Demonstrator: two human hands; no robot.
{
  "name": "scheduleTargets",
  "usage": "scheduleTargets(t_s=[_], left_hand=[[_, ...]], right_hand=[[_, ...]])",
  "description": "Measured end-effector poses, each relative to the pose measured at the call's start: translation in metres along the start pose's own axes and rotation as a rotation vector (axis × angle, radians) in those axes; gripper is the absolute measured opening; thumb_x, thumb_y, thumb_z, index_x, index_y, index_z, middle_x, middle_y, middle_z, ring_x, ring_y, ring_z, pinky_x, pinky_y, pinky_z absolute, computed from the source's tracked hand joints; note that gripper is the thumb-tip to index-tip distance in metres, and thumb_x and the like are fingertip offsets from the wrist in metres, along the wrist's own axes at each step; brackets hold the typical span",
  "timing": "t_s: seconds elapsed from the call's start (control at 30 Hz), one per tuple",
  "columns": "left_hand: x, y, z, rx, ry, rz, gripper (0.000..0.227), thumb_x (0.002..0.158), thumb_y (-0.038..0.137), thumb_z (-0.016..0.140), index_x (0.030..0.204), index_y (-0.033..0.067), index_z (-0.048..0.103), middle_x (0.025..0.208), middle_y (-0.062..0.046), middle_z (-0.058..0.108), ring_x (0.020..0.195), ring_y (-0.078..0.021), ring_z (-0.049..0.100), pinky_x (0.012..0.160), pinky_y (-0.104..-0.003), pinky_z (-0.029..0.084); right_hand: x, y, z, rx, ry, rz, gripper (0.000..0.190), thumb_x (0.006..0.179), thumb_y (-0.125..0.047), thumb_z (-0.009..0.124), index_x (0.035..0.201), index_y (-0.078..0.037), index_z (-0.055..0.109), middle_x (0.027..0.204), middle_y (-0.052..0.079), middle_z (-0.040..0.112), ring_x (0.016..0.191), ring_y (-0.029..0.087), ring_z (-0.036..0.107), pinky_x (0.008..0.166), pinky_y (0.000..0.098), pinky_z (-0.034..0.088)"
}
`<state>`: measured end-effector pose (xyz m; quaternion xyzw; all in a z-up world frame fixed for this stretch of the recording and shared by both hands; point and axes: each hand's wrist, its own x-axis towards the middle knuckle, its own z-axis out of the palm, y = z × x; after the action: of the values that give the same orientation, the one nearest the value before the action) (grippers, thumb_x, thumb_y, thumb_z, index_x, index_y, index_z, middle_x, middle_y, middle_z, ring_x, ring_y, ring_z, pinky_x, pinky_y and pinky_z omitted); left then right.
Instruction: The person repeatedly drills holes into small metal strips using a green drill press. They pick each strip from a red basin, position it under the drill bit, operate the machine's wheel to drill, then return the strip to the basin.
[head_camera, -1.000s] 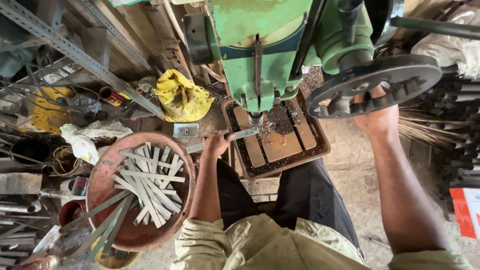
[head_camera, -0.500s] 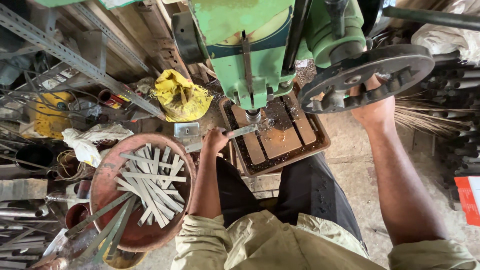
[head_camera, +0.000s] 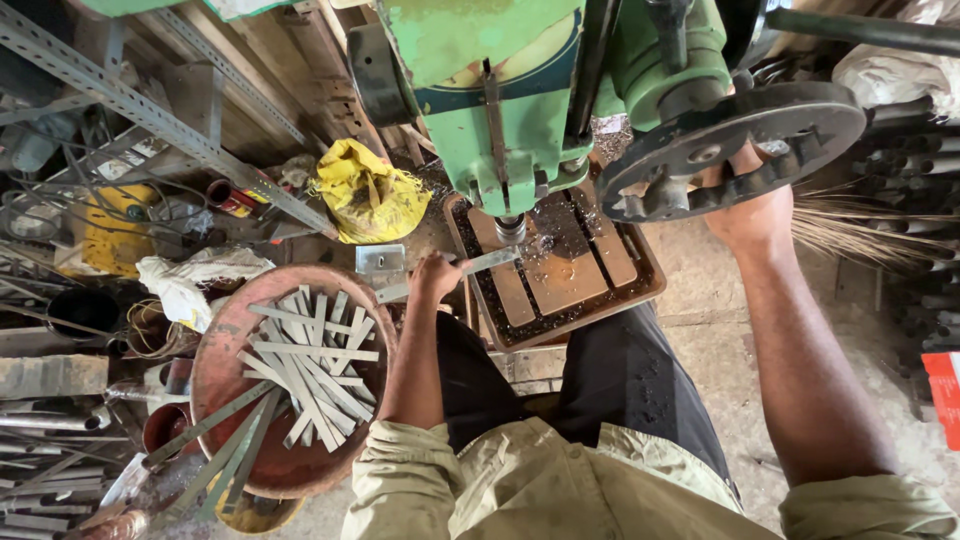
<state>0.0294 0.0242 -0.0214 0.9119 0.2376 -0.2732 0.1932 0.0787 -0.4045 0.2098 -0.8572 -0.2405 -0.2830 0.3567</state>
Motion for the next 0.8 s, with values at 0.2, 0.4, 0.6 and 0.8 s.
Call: scheduleTargets(t_s=[0.2, 0.4, 0.6, 0.8], left_hand=[[0.01, -0.006, 0.006, 0.03, 0.003, 0.008, 0.095, 0.094, 0.072, 0.051, 0.151, -0.0025, 0.04, 0.153, -0.022, 0.049, 0.136, -0.0339, 0.054, 0.114, -0.048, 0.045], [0.0, -0.001, -0.002, 0.029, -0.029, -0.009, 0.092, 0.095, 0.071, 0.05, 0.15, -0.0028, 0.043, 0.151, -0.022, 0.053, 0.133, -0.0327, 0.059, 0.112, -0.048, 0.047], [-0.004, 0.003, -0.006, 0.032, -0.034, -0.015, 0.091, 0.095, 0.071, 0.05, 0.151, -0.0011, 0.044, 0.151, -0.02, 0.055, 0.13, -0.0314, 0.061, 0.111, -0.048, 0.049], [0.001, 0.007, -0.009, 0.067, -0.007, 0.012, 0.09, 0.095, 0.07, 0.052, 0.155, 0.0042, 0.037, 0.156, -0.017, 0.047, 0.137, -0.0313, 0.052, 0.118, -0.054, 0.036]], right_hand=[[0.003, -0.006, -0.002, 0.018, -0.013, -0.002, 0.025, 0.114, -0.005, 0.061, 0.138, -0.001, 0.063, 0.099, 0.016, 0.069, 0.086, 0.03, 0.069, 0.074, 0.0398, 0.054], [0.0, 0.005, 0.001, -0.045, 0.021, -0.093, 0.012, 0.114, -0.004, 0.06, 0.124, 0.0, 0.064, 0.097, 0.016, 0.07, 0.087, 0.03, 0.07, 0.076, 0.0389, 0.055], [-0.002, 0.017, 0.009, 0.042, -0.039, 0.034, 0.007, 0.113, -0.005, 0.062, 0.118, -0.001, 0.065, 0.095, 0.014, 0.069, 0.085, 0.03, 0.07, 0.073, 0.0407, 0.053], [-0.01, 0.033, 0.02, -0.018, 0.036, -0.026, 0.008, 0.111, -0.003, 0.065, 0.117, 0.001, 0.065, 0.097, 0.017, 0.069, 0.086, 0.033, 0.069, 0.075, 0.0407, 0.053]])
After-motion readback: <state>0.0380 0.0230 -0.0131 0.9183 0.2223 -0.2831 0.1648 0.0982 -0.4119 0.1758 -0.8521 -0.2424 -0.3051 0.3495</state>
